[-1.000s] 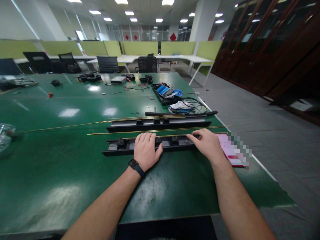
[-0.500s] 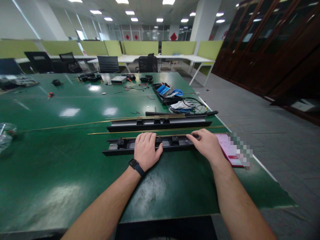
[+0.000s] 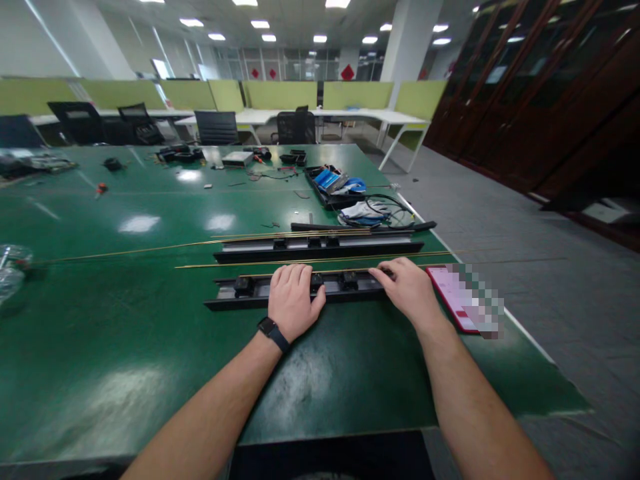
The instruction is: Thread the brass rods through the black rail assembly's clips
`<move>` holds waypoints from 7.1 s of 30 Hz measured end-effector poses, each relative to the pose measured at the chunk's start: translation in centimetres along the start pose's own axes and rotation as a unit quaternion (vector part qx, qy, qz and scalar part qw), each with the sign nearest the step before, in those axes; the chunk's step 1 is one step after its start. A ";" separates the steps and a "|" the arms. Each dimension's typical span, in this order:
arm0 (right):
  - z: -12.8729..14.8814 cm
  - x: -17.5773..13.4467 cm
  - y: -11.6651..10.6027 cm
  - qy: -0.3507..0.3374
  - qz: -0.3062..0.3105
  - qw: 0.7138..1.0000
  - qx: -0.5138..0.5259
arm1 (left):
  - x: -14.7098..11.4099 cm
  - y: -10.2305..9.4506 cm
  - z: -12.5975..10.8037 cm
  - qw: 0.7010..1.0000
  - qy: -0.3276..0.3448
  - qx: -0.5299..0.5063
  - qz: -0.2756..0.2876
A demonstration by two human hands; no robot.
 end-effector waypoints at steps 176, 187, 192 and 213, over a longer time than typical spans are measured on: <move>1.4 -0.7 -0.2 -0.021 -0.034 0.999 -0.011 | -5.9 -6.3 11.5 0.907 -0.401 -0.102 -0.076; 1.5 -0.8 -0.1 -0.020 -0.031 0.999 -0.017 | -5.4 -5.9 11.1 0.918 -0.373 -0.124 -0.049; 1.6 -0.9 -0.2 -0.020 -0.033 0.999 -0.013 | -5.6 -5.9 11.2 0.930 -0.347 -0.104 -0.057; 2.4 -1.2 0.5 -0.060 -0.023 0.998 0.012 | -5.9 -6.0 10.5 0.958 -0.276 -0.013 -0.074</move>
Point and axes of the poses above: each hand's wrist, its own x-axis towards the middle knuckle, its own y-axis out of the palm, z = x × y, the point moved 4 cm from there along x, towards the middle knuckle, and after that the axes turned 8 degrees about y, right-handed, at the moved point
